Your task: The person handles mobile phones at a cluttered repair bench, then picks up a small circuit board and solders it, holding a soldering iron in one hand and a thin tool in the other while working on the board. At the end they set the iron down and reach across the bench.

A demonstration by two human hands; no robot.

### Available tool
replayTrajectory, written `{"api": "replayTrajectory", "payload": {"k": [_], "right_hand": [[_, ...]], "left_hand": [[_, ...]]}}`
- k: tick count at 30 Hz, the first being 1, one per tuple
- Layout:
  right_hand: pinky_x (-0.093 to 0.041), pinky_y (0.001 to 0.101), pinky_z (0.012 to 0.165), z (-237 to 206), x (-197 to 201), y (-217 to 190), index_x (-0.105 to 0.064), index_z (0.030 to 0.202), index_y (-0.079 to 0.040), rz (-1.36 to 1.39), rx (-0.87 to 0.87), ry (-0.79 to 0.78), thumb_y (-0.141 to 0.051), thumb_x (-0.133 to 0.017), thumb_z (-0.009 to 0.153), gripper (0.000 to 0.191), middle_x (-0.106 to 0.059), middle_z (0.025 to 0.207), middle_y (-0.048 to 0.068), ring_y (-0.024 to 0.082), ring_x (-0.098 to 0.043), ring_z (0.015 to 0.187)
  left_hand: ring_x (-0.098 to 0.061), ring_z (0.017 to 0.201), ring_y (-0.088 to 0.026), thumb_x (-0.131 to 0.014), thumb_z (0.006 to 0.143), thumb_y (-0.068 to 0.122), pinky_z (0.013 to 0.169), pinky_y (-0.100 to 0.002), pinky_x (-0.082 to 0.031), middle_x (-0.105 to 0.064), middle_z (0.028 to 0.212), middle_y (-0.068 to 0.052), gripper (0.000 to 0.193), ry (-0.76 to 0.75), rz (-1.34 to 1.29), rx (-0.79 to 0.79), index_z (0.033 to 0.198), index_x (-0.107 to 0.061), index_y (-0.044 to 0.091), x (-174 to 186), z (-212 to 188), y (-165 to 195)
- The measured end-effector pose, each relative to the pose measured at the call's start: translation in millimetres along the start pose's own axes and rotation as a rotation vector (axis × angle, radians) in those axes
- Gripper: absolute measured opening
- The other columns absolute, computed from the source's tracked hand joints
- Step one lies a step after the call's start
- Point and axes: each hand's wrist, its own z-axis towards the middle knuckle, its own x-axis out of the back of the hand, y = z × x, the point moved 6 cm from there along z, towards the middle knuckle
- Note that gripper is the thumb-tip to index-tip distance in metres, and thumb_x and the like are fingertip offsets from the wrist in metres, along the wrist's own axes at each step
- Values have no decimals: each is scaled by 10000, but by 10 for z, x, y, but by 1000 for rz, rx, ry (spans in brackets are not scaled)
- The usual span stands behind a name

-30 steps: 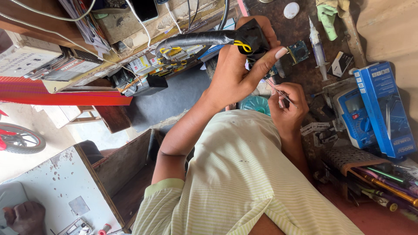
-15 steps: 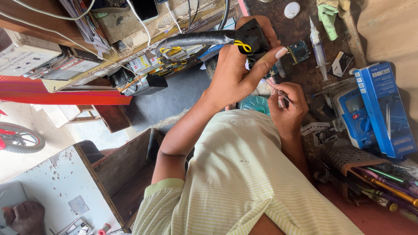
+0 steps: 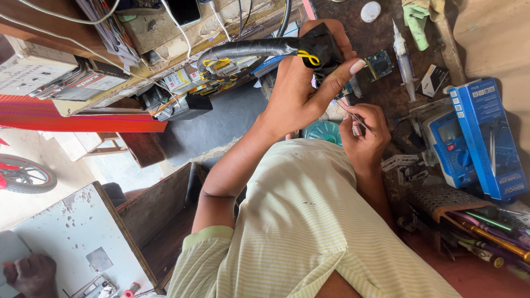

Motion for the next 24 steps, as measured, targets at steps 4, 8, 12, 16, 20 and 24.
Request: {"api": "replayTrajectory", "payload": {"k": [4, 8, 12, 16, 20, 24], "right_hand": [[-515, 284, 746, 3, -2, 4, -648, 1141, -16, 0, -12, 0, 104, -722, 926, 257, -651, 1098, 106, 159, -618, 836], [-517, 287, 745, 10, -3, 0, -648, 1141, -17, -8, -1, 3, 104, -723, 923, 261, -652, 1092, 105, 159, -614, 826], [-516, 285, 740, 7, 0, -2, -648, 1138, -21, -8, -4, 4, 105, -727, 921, 262, -653, 1091, 103, 160, -614, 824], [-514, 280, 728, 4, 1, 1, -649, 1132, -22, -19, -7, 6, 110, -722, 911, 268, -656, 1090, 104, 157, -613, 812], [-509, 283, 730, 5, -3, 3, -645, 1144, -22, -13, 10, 8, 114, -720, 913, 278, -653, 1091, 102, 152, -599, 802], [-509, 283, 728, 1, -3, 8, -642, 1155, -25, -6, 22, 5, 114, -721, 917, 287, -651, 1097, 103, 149, -599, 808]], "left_hand": [[-689, 924, -152, -753, 1056, 78, 837, -269, -579, -601, 1105, -56, 225, 0, 2, -1, 1201, -585, 40, -2, 1, 1], [-692, 923, -149, -752, 1059, 79, 839, -271, -581, -604, 1099, -53, 238, -1, -7, 12, 1218, -580, 37, -4, -1, -7], [-696, 930, -147, -750, 1061, 81, 844, -270, -586, -602, 1105, -53, 247, 0, -11, 6, 1229, -574, 36, -3, -1, -2], [-694, 926, -150, -754, 1060, 75, 838, -269, -584, -602, 1107, -58, 236, 1, -2, -3, 1215, -581, 39, -1, 3, 7], [-693, 927, -153, -757, 1056, 73, 840, -268, -582, -600, 1103, -57, 236, -1, 3, 4, 1211, -583, 36, 0, 5, 11], [-694, 935, -154, -754, 1057, 77, 845, -268, -584, -596, 1110, -56, 243, 3, -11, 7, 1218, -577, 34, -3, 5, 13]]}}
